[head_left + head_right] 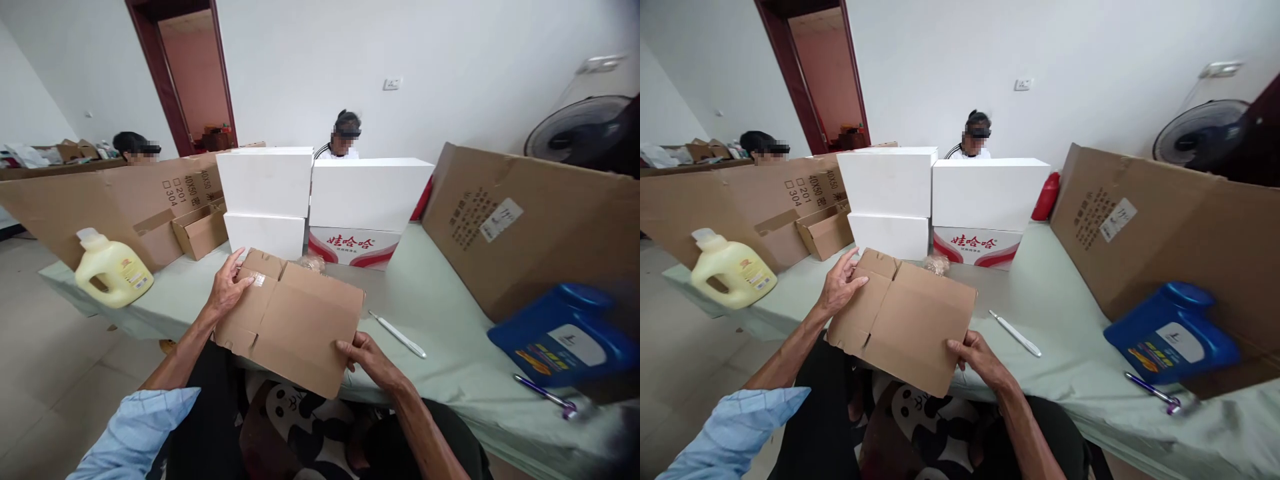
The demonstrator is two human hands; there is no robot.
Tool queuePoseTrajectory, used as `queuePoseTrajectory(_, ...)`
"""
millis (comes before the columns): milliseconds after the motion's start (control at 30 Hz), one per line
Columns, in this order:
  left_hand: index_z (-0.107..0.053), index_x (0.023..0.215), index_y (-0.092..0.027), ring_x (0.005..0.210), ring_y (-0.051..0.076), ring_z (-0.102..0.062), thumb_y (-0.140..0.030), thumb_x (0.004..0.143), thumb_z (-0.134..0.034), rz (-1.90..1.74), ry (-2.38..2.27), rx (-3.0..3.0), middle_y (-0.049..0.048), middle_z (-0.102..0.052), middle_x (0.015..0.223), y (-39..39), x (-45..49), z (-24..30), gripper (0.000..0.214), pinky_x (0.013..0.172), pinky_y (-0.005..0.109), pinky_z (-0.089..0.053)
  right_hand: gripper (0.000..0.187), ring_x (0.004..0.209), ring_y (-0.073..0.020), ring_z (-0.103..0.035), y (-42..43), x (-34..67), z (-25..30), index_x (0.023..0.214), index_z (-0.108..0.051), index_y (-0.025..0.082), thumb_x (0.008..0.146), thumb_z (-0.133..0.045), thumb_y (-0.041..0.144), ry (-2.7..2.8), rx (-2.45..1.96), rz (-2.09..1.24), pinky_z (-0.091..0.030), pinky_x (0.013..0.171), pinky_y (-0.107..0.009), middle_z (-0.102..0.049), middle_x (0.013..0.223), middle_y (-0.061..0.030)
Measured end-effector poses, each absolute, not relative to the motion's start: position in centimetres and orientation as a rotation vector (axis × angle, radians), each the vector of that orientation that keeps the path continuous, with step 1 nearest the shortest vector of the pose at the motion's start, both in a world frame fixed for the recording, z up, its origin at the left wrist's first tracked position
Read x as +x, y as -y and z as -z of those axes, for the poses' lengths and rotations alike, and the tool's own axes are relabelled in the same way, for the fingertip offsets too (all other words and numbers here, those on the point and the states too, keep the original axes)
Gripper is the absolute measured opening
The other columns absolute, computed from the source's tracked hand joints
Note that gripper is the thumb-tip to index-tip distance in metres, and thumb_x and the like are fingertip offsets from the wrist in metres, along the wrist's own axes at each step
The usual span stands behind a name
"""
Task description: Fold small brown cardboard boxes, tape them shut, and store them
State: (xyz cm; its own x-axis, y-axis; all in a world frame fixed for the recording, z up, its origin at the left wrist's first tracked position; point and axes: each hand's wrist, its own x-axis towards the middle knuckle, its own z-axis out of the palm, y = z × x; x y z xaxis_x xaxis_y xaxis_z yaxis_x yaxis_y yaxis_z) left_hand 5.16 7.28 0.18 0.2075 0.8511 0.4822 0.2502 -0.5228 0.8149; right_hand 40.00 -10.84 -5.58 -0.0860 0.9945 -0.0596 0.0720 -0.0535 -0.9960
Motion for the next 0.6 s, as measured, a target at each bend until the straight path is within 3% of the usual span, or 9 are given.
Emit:
queuePoseTrajectory(100,-0.056,0.158,-0.024,0.097,0.021,-0.071,-0.035,0.086,-0.074,-1.267,-1.123,2.152,0.0111,-0.072,0.129,-7.8,4.3,0.7,0.075,0.078,0.034,-0.064,0.051,0.063,-0.0176,-0.059,13.5,42.4,4.0,0.075,-0.076,0.019,0.077,-0.083,0.07,1.338,-1.374,-1.061,-0.049,0.058,-0.029,-0.071,0.071,-0.0031)
queuePoseTrajectory(167,-0.063,0.15,-0.024,0.095,0.022,-0.07,-0.038,0.087,-0.071,-1.189,-1.193,2.272,0.0105,-0.072,0.128,-8.6,3.0,1.6,0.066,0.074,0.034,-0.064,0.043,0.074,-0.0221,-0.066,15.9,45.0,2.4,0.078,-0.078,0.021,0.08,-0.08,0.064,1.291,-1.527,-0.65,-0.053,0.067,-0.032,-0.077,0.081,-0.0046)
queuePoseTrajectory(233,-0.067,0.143,-0.023,0.094,0.023,-0.071,-0.043,0.088,-0.067,-1.126,-1.3,2.299,0.0109,-0.072,0.127,-9.9,1.1,2.9,0.059,0.073,0.035,-0.064,0.042,0.071,-0.0245,-0.067,18.1,47.9,0.6,0.063,-0.072,0.022,0.081,-0.077,0.06,1.067,-1.675,-0.124,-0.053,0.068,-0.035,-0.072,0.067,-0.0045)
queuePoseTrajectory(333,-0.074,0.13,-0.02,0.094,0.025,-0.073,-0.049,0.086,-0.062,-0.947,-1.476,2.291,0.0117,-0.074,0.127,-11.8,-1.4,5.5,0.053,0.081,0.039,-0.065,0.043,0.08,-0.0281,-0.073,19.7,52.0,-1.4,0.056,-0.066,0.024,0.09,-0.068,0.052,0.682,-1.713,0.402,-0.056,0.089,-0.041,-0.067,0.059,-0.0045)
queuePoseTrajectory(400,-0.076,0.121,-0.02,0.091,0.025,-0.075,-0.049,0.084,-0.06,-0.835,-1.518,2.29,0.0115,-0.076,0.125,-12.6,-2.3,7.3,0.049,0.087,0.041,-0.064,0.043,0.081,-0.0276,-0.074,18.8,54.4,-2.0,0.062,-0.067,0.023,0.096,-0.059,0.049,0.585,-1.753,0.445,-0.056,0.094,-0.042,-0.071,0.064,-0.0061)
queuePoseTrajectory(467,-0.078,0.113,-0.021,0.087,0.025,-0.076,-0.048,0.081,-0.06,-0.777,-1.517,2.288,0.0106,-0.078,0.12,-12.7,-2.5,9.0,0.045,0.087,0.04,-0.064,0.044,0.073,-0.0261,-0.073,16.8,56.5,-2.0,0.066,-0.068,0.021,0.098,-0.052,0.046,0.588,-1.862,0.361,-0.058,0.085,-0.041,-0.073,0.067,-0.0093)
queuePoseTrajectory(600,-0.079,0.101,-0.022,0.08,0.024,-0.077,-0.044,0.076,-0.06,-0.701,-1.521,2.282,0.0086,-0.081,0.108,-11.9,-2.1,11.6,0.038,0.081,0.037,-0.063,0.04,0.076,-0.0282,-0.073,11.3,59.6,-0.9,0.059,-0.065,0.02,0.094,-0.054,0.035,0.674,-2.072,0.269,-0.055,0.08,-0.038,-0.073,0.066,-0.0152)
